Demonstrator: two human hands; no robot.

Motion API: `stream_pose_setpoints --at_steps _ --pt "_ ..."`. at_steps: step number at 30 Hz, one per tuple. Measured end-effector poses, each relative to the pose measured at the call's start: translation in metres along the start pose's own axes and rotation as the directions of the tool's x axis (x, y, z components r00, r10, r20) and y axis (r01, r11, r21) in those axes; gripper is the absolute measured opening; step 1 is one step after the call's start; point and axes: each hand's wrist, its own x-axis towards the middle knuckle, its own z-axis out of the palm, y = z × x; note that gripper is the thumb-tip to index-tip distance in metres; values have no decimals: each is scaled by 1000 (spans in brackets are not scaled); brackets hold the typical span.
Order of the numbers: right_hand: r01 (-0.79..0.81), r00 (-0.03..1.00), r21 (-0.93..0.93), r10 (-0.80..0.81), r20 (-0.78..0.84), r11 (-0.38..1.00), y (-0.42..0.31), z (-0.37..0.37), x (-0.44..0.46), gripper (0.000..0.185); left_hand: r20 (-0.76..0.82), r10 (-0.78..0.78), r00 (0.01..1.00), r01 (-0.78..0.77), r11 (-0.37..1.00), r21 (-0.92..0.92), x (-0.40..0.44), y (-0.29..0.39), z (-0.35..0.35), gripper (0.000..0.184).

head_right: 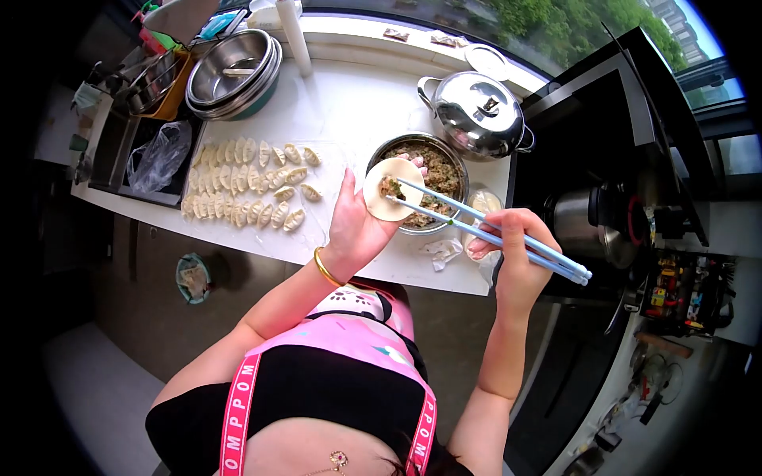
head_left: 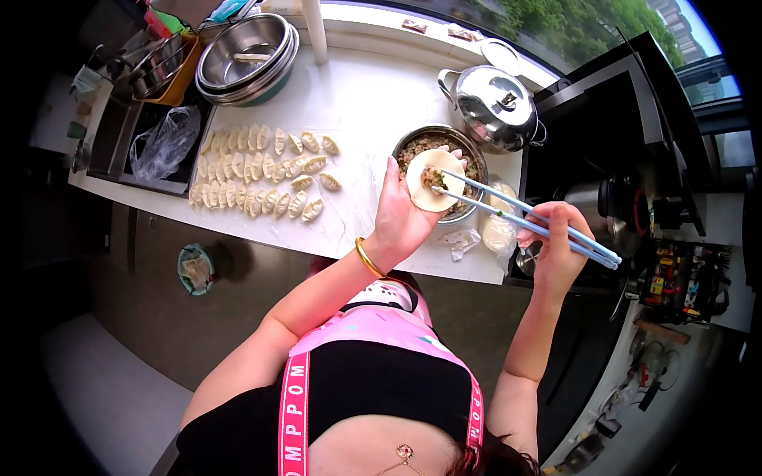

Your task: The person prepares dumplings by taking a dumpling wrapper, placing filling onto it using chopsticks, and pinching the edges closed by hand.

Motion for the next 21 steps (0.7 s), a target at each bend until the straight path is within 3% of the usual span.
stream_pose_setpoints --at_steps 4,8,21 --pt "12 991 30 -8 -135 999 12 1 -4 33 -11 4 1000 -4 1000 8 -2 1 0 72" --pt "-98 986 48 104 -134 994 30 10 -12 35 -14 14 1000 -14 1000 17 -3 -1 0 72" --pt "-63 973 217 109 -204 974 56 -18 -22 34 -25 8 1000 -7 999 49 -5 -1 4 74"
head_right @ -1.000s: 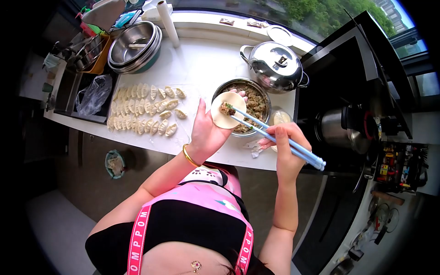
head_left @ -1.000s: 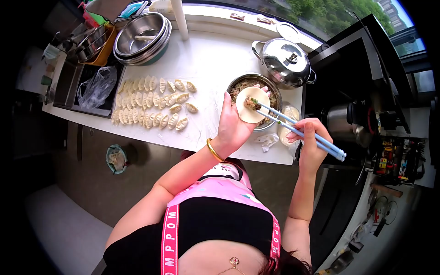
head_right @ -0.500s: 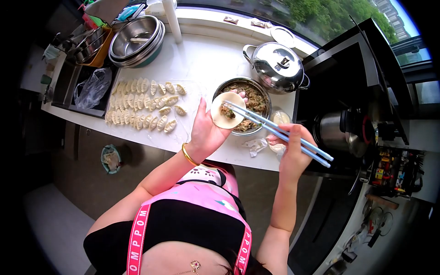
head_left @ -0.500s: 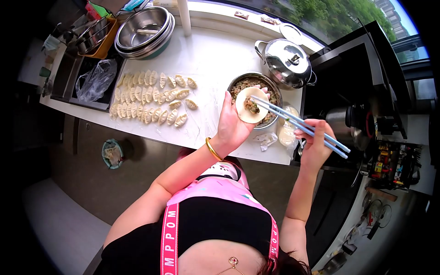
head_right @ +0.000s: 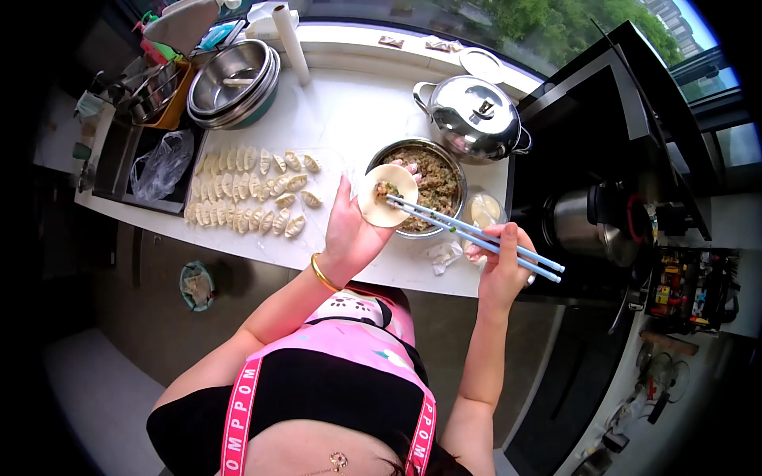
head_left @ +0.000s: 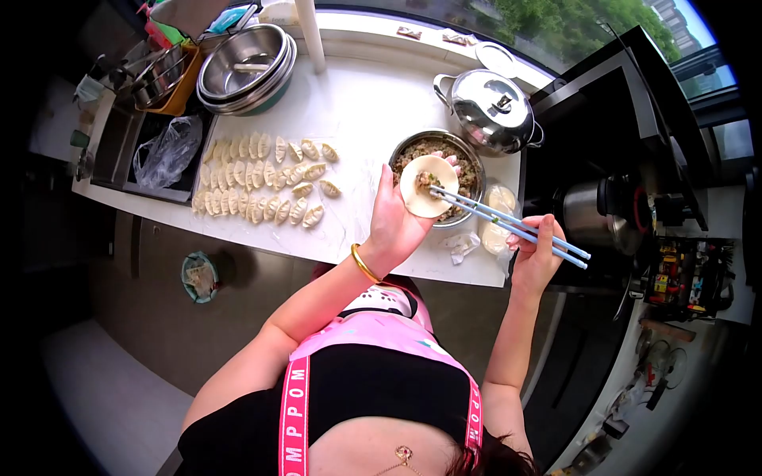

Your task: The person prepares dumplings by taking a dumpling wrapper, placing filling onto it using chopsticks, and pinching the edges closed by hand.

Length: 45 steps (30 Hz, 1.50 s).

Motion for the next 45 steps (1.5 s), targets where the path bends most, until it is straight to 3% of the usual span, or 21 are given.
stream_pose_setpoints --at_steps 3,7,9,13,18,21,23,24,25,26,30,32,39,41,43,44,45 --pt "12 999 49 -10 -36 999 0 -4 1 35 2 -7 1000 7 1000 13 0 0 1 73" --pt "-40 980 269 90 -176 962 16 -16 5 34 19 -4 1000 4 1000 23 3 4 0 74" --pt "-64 941 176 118 -318 982 35 -24 5 34 26 56 998 -57 998 23 6 9 -5 73" --pt "-119 940 -144 65 -334 982 105 -46 -9 32 8 138 990 -138 989 46 4 23 -5 72" --pt "-112 966 -193 62 -250 975 166 -48 -17 25 56 121 991 -122 993 0 7 29 -17 74" --pt "-33 974 -205 -14 -226 978 213 -48 -15 17 30 155 987 -158 983 95 5 26 -12 70" --pt "-83 966 -143 44 -254 986 213 -33 -12 6 178 118 977 -145 978 149 14 33 -29 69" --pt "33 965 -136 -67 -252 990 224 -31 -7 5 250 98 963 -145 974 176 19 35 -37 69" --pt "86 946 -104 -114 -304 991 224 -24 -11 7 444 16 896 -123 970 212 22 37 -45 68" --pt "-43 959 -98 14 -282 994 224 -23 -7 13 134 140 981 -163 969 184 15 27 -21 67" --pt "-68 940 -147 14 -342 987 212 -14 -13 29 -7 134 991 -132 981 144 13 16 -7 65" --pt "-25 926 -115 -20 -376 993 216 -11 -15 27 -25 118 993 -111 977 179 11 9 4 65" --pt "-76 837 131 134 -530 988 231 -14 -11 30 5 37 999 -37 981 190 20 6 -11 67" --pt "-64 842 199 160 -515 978 232 -17 -9 29 46 11 999 -19 984 177 24 16 -17 68" --pt "-132 803 106 169 -571 986 253 -22 -9 26 137 -8 991 -22 977 211 23 18 -19 68" --pt "-130 804 206 225 -551 970 252 -22 -9 26 175 -12 984 -28 974 225 22 18 -19 69" --pt "-141 818 160 206 -537 977 243 -25 -14 26 200 8 980 -58 968 244 18 18 -20 70"
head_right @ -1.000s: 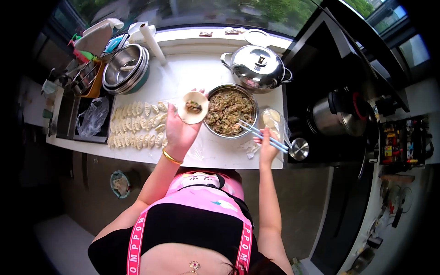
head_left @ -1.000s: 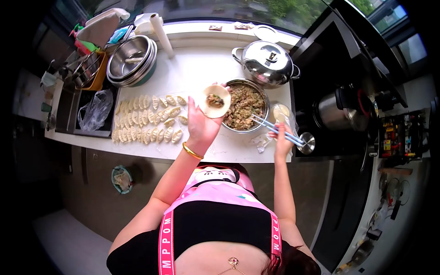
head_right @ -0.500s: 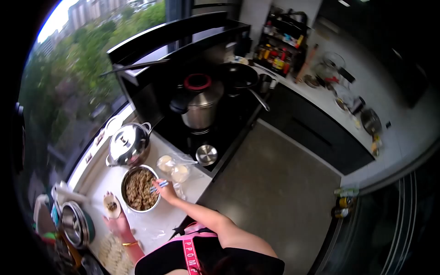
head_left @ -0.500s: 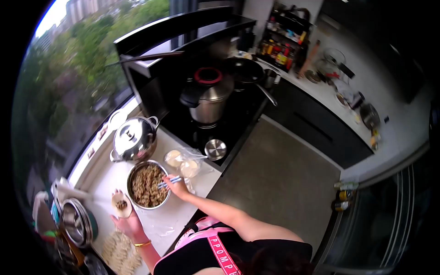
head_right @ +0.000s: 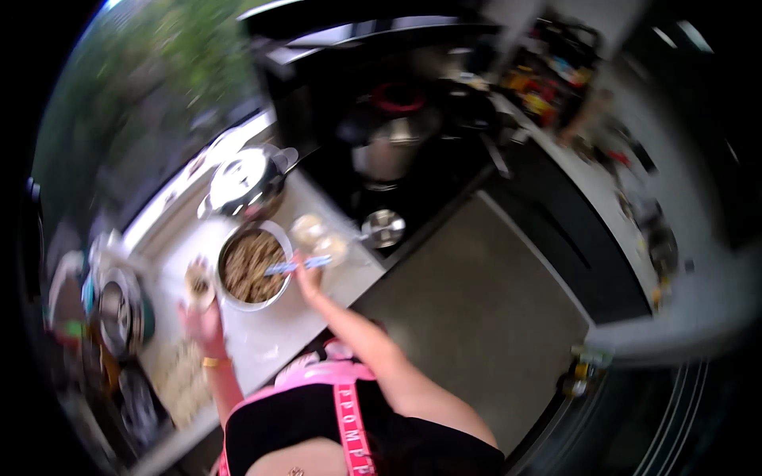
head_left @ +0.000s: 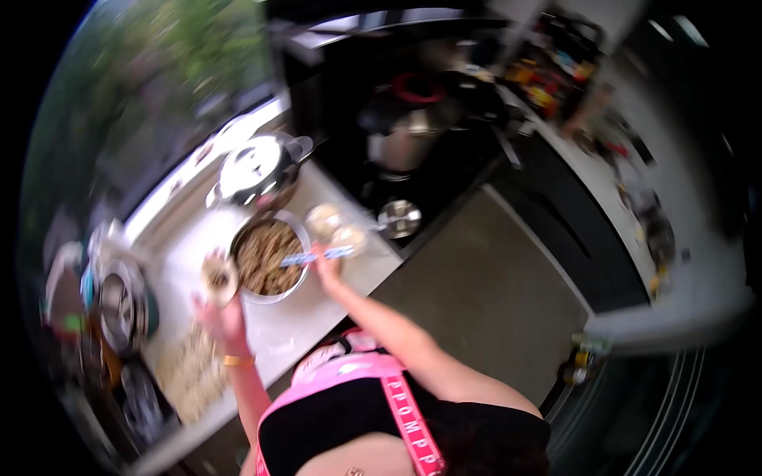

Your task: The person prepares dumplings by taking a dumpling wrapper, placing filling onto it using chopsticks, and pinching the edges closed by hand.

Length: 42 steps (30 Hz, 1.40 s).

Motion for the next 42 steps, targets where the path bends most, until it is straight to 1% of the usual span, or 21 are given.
stream_pose_setpoints --at_steps 1,2,3,4,5,9,12,14,16,17,18,20,22,26,30,32,35,37,38,40,42 --pt "-58 998 155 58 4 986 5 -2 1 27 -45 7 999 -9 999 -51 -3 0 4 68" --pt "-148 989 163 148 12 975 15 -7 12 34 -54 19 998 -23 997 -69 -2 2 -7 66" --pt "-173 983 167 181 -33 971 8 -9 12 33 -63 32 998 -37 996 -87 0 4 -17 65" --pt "-230 973 195 231 21 953 1 -14 14 31 -106 43 993 -55 992 -113 -6 4 -18 67" --pt "-224 975 180 222 34 958 -3 -17 12 31 -149 54 987 -75 988 -137 -11 3 -20 69" --pt "-221 975 168 214 61 961 -23 -27 19 32 -160 50 986 -85 971 -221 -14 5 -31 74" --pt "-253 966 160 241 88 954 -45 -27 12 32 -199 53 979 -99 969 -228 -18 5 -28 73" --pt "-233 969 160 216 118 959 -54 -28 11 30 -212 67 975 -116 966 -232 -19 4 -26 71" --pt "-225 965 99 208 160 969 -61 -27 10 29 -229 64 971 -120 964 -238 -21 4 -25 70" --pt "-75 971 -62 87 224 995 -60 -29 11 30 -210 56 976 -114 954 -276 -22 4 -30 69" --pt "93 951 -205 -26 308 974 -62 -27 12 30 -220 59 974 -120 953 -277 -23 5 -30 69" --pt "99 951 -226 -25 308 969 -70 -29 9 30 -242 53 969 -112 964 -240 -26 5 -28 69" --pt "197 960 -265 -131 248 944 -82 -31 3 29 -273 65 960 -128 968 -218 -28 7 -30 69" --pt "195 951 -210 -132 279 958 -84 -26 0 27 -356 92 930 -157 975 -159 -33 10 -29 69" --pt "220 927 -285 -109 360 933 -69 -7 3 28 -370 88 925 -162 972 -173 -37 12 -32 69" --pt "216 932 -303 -104 347 928 -63 -3 4 28 -327 89 941 -161 966 -201 -40 14 -35 70" --pt "243 931 -343 -119 345 907 -58 0 6 30 -368 85 926 -159 972 -175 -42 14 -31 69" --pt "134 962 -250 -66 263 959 -51 -2 11 31 -367 80 927 -158 969 -188 -43 14 -32 69" --pt "135 961 -247 -66 269 960 -47 -4 14 31 -366 69 928 -151 968 -202 -44 13 -33 70" --pt "-17 985 -127 38 170 992 -47 -6 16 32 -362 70 930 -149 969 -196 -44 13 -35 70" --pt "-35 988 -96 49 148 995 -52 -9 14 32 -355 68 932 -133 978 -162 -43 13 -35 70"
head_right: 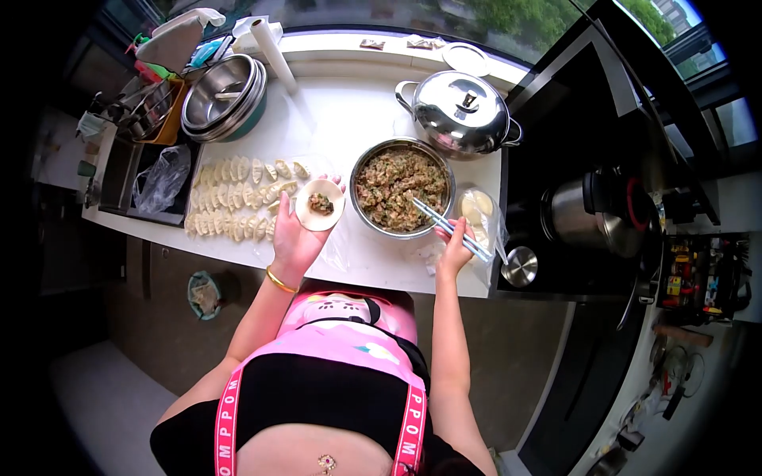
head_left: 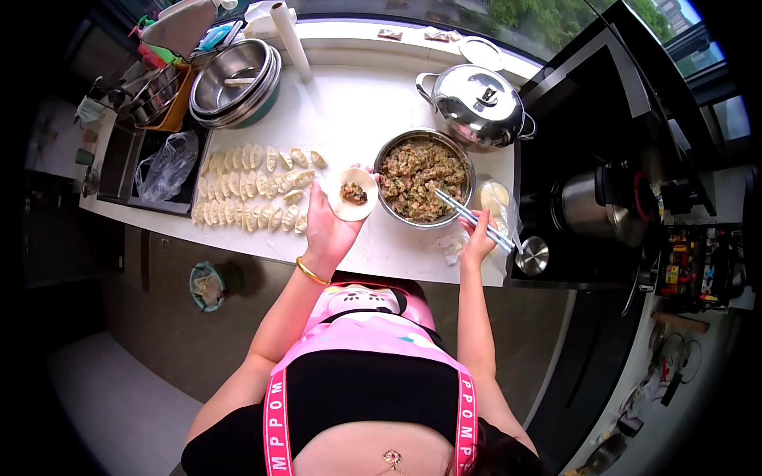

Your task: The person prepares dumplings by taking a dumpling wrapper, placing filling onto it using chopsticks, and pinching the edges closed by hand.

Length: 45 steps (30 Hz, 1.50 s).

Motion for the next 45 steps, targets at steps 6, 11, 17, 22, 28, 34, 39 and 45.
stream_pose_setpoints --at_steps 6,11,17,22,28,34,39,45 --pt "101 995 84 -99 -27 991 -31 -6 -12 29 2 -29 1000 29 999 16 10 -4 7 71" --pt "281 955 71 -286 75 957 -96 4 -39 35 95 -99 991 98 995 11 19 -12 17 73" --pt "397 822 222 -453 346 890 -150 35 -71 36 153 -167 974 165 986 25 23 -25 35 74" --pt "475 736 -18 -387 555 880 -159 56 -80 37 202 -207 957 216 976 -22 16 -30 46 73" --pt "470 743 72 -438 505 880 -168 50 -82 41 231 -189 954 210 976 -66 17 -26 44 73" --pt "375 838 7 -342 425 927 -145 57 -80 40 233 -178 956 200 977 -78 16 -26 46 72" --pt "288 878 99 -304 370 953 -140 58 -78 39 224 -173 959 191 980 -63 15 -26 48 72" --pt "242 901 96 -261 346 965 -141 54 -75 39 187 -168 968 179 983 -48 16 -27 51 71"
